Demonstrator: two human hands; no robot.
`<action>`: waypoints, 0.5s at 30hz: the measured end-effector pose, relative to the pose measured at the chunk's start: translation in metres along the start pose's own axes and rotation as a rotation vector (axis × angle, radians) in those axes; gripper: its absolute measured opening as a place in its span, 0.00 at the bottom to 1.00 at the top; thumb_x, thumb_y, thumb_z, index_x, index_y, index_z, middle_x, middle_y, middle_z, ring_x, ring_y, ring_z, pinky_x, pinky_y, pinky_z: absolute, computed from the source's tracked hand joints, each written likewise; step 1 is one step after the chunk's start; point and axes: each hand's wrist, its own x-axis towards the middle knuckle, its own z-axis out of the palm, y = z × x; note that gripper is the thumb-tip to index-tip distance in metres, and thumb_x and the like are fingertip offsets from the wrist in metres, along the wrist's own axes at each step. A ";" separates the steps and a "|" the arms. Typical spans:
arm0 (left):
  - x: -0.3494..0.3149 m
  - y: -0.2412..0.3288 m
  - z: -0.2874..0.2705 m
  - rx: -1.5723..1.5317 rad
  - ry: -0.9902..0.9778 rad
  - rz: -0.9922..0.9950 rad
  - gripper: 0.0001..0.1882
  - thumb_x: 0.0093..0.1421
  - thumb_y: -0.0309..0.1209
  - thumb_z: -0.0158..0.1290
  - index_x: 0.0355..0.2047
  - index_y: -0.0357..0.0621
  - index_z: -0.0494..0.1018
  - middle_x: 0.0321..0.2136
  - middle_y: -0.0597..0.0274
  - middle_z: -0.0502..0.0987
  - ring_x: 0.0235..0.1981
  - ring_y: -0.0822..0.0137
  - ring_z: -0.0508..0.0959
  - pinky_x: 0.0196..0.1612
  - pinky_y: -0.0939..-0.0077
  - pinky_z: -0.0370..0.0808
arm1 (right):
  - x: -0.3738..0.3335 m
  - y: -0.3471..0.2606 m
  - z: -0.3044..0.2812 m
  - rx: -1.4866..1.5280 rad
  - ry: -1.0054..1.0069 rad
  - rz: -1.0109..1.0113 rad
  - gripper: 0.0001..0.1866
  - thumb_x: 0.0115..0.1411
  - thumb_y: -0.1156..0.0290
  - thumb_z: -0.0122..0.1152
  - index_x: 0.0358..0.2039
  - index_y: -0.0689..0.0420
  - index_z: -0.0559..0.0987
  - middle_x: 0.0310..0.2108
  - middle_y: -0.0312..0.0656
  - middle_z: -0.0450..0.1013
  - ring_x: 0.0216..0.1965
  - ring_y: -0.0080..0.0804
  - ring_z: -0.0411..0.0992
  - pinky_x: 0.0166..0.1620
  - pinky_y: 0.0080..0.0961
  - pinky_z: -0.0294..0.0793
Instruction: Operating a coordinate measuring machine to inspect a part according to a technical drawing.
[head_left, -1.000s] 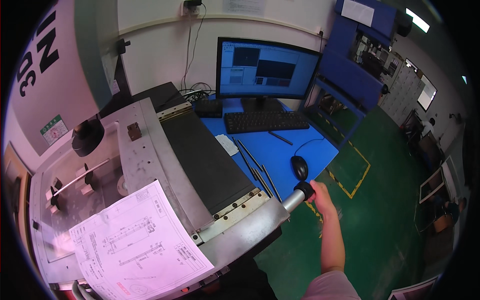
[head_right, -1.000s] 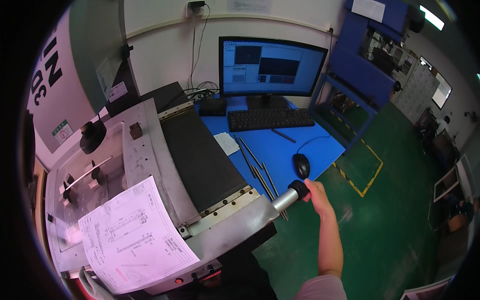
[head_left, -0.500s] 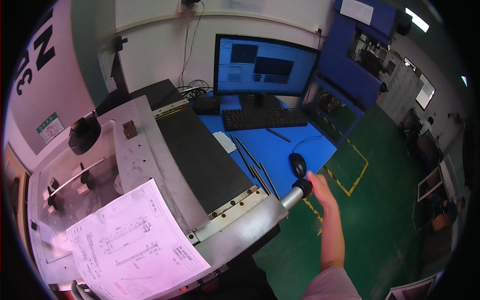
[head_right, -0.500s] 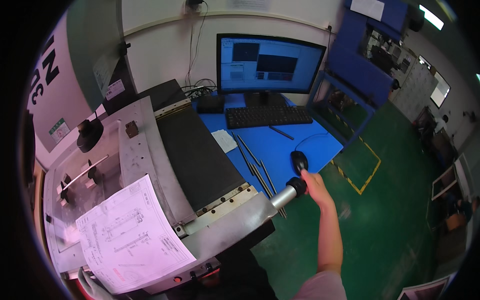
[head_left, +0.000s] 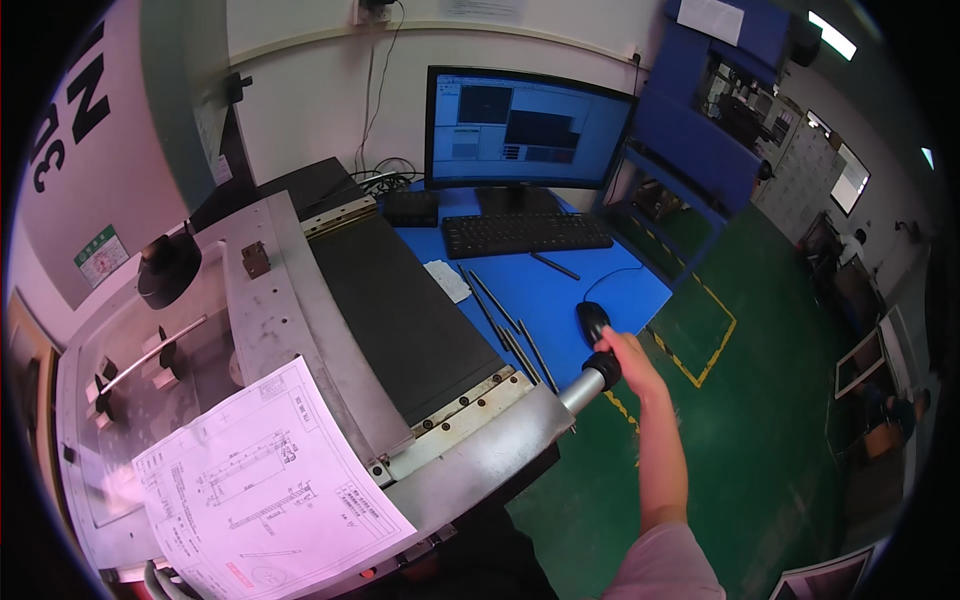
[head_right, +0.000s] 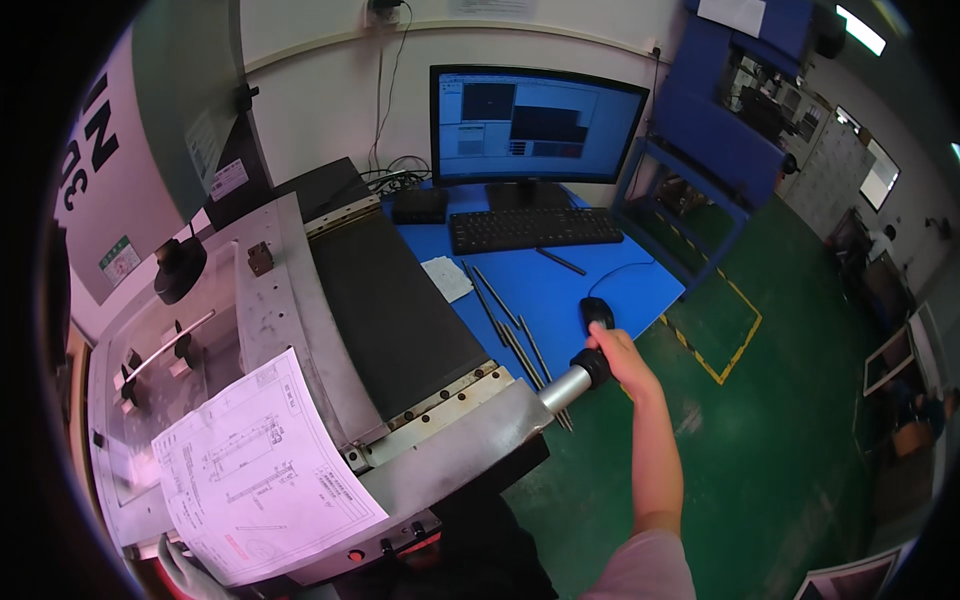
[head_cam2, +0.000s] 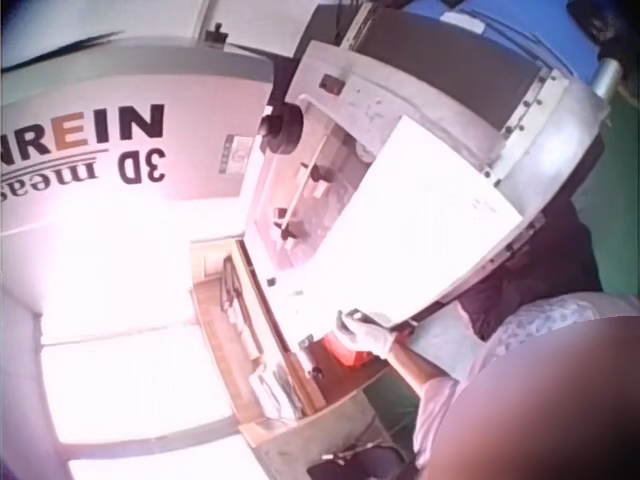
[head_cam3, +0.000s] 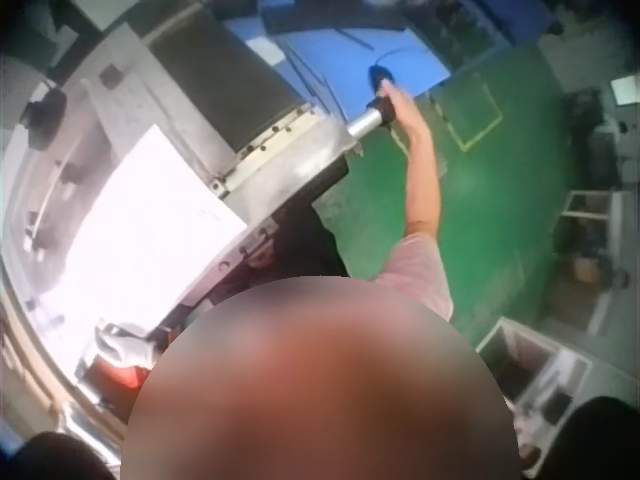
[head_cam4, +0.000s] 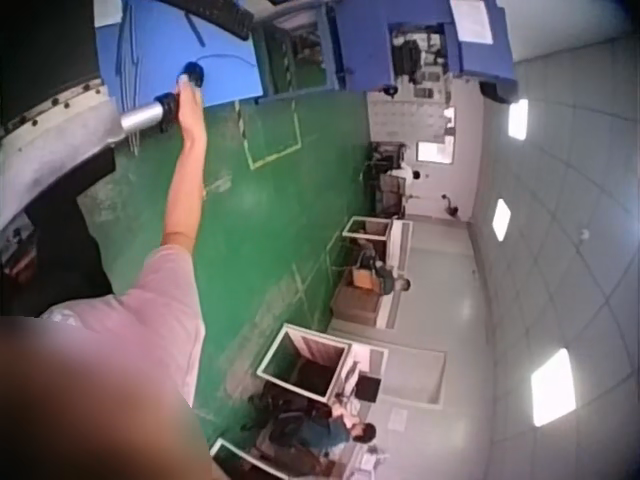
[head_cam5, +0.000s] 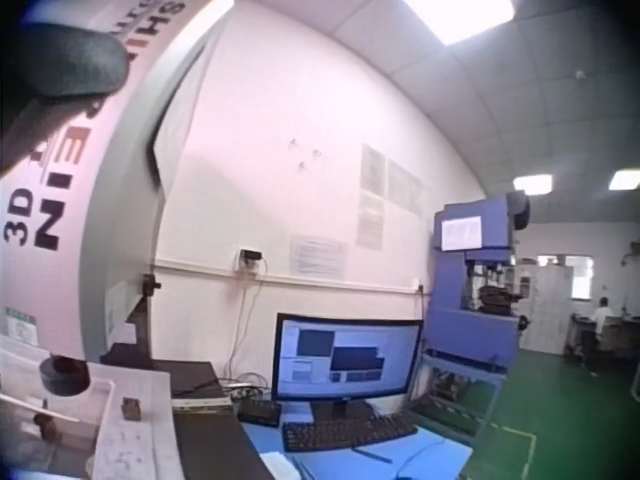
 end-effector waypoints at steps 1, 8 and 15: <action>0.001 0.000 0.000 -0.007 0.002 -0.015 0.09 0.50 0.27 0.44 0.30 0.34 0.69 0.25 0.57 0.72 0.23 0.69 0.70 0.23 0.84 0.66 | 0.002 0.003 0.000 -0.002 0.004 -0.002 0.22 0.49 0.53 0.45 0.11 0.59 0.68 0.13 0.35 0.64 0.15 0.21 0.60 0.21 0.18 0.58; -0.003 0.006 0.003 0.038 0.032 -0.013 0.09 0.50 0.27 0.44 0.30 0.35 0.68 0.25 0.57 0.72 0.23 0.70 0.70 0.23 0.83 0.66 | -0.009 0.022 0.008 0.098 -0.096 0.151 0.19 0.52 0.56 0.44 0.13 0.55 0.70 0.12 0.29 0.61 0.17 0.16 0.58 0.21 0.16 0.56; -0.003 0.005 0.004 0.002 0.008 0.020 0.09 0.50 0.27 0.44 0.30 0.35 0.68 0.25 0.58 0.71 0.23 0.70 0.69 0.23 0.83 0.65 | -0.005 0.027 -0.003 0.045 -0.109 0.120 0.18 0.53 0.55 0.42 0.16 0.54 0.71 0.14 0.29 0.63 0.17 0.16 0.59 0.22 0.15 0.56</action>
